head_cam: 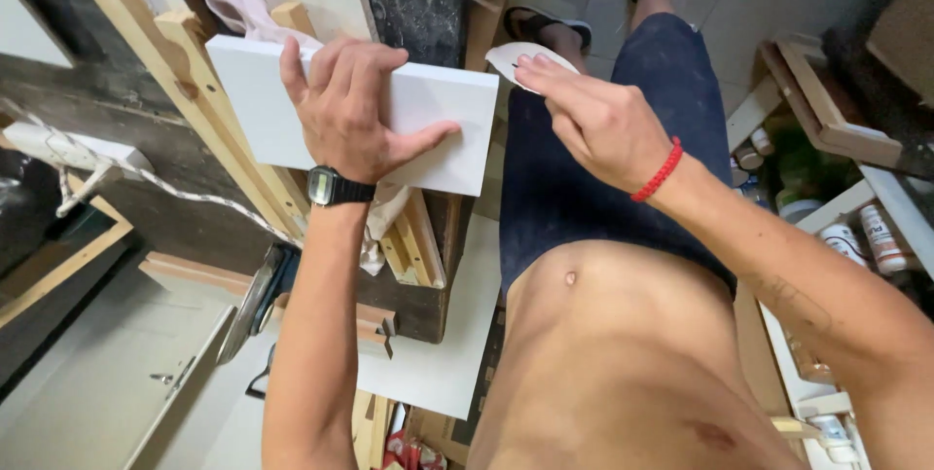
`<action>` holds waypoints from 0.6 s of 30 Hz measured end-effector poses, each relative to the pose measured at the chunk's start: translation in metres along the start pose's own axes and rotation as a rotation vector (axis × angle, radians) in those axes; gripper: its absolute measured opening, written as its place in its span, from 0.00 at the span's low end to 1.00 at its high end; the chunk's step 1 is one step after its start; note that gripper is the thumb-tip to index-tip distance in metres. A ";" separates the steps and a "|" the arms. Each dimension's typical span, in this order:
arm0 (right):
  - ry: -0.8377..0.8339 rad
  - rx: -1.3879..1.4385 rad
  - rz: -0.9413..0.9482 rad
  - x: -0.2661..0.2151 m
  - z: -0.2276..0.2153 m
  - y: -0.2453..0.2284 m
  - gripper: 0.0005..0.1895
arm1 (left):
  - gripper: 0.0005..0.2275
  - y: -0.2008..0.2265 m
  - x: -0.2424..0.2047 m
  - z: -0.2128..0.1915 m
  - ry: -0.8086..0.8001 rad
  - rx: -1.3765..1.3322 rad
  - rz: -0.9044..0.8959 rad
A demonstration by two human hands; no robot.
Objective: Trimming excess edge banding from a white board using a utility knife and smoothing the edges with a sanding disc.
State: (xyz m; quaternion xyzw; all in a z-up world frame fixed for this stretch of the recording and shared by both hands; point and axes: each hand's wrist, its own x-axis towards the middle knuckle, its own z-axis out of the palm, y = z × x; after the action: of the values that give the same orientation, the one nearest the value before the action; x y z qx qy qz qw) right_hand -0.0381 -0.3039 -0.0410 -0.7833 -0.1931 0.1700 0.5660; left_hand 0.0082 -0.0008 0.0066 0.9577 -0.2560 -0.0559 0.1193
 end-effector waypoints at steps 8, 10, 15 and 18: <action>-0.010 0.016 0.050 -0.005 0.010 0.000 0.27 | 0.35 0.000 -0.002 0.002 0.025 -0.004 -0.036; 0.044 0.020 0.045 -0.006 0.005 -0.008 0.27 | 0.35 0.001 -0.002 0.003 0.041 -0.008 -0.047; 0.096 -0.005 -0.094 0.010 0.009 -0.026 0.27 | 0.35 0.001 -0.001 0.003 0.044 -0.027 -0.052; 0.057 -0.115 -0.151 -0.007 0.007 -0.012 0.27 | 0.35 0.002 -0.001 0.002 0.045 -0.012 -0.054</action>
State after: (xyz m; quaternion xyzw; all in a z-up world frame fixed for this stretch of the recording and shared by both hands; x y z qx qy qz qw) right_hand -0.0484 -0.2981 -0.0314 -0.8022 -0.2447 0.0931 0.5365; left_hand 0.0057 -0.0021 0.0051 0.9645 -0.2270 -0.0391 0.1293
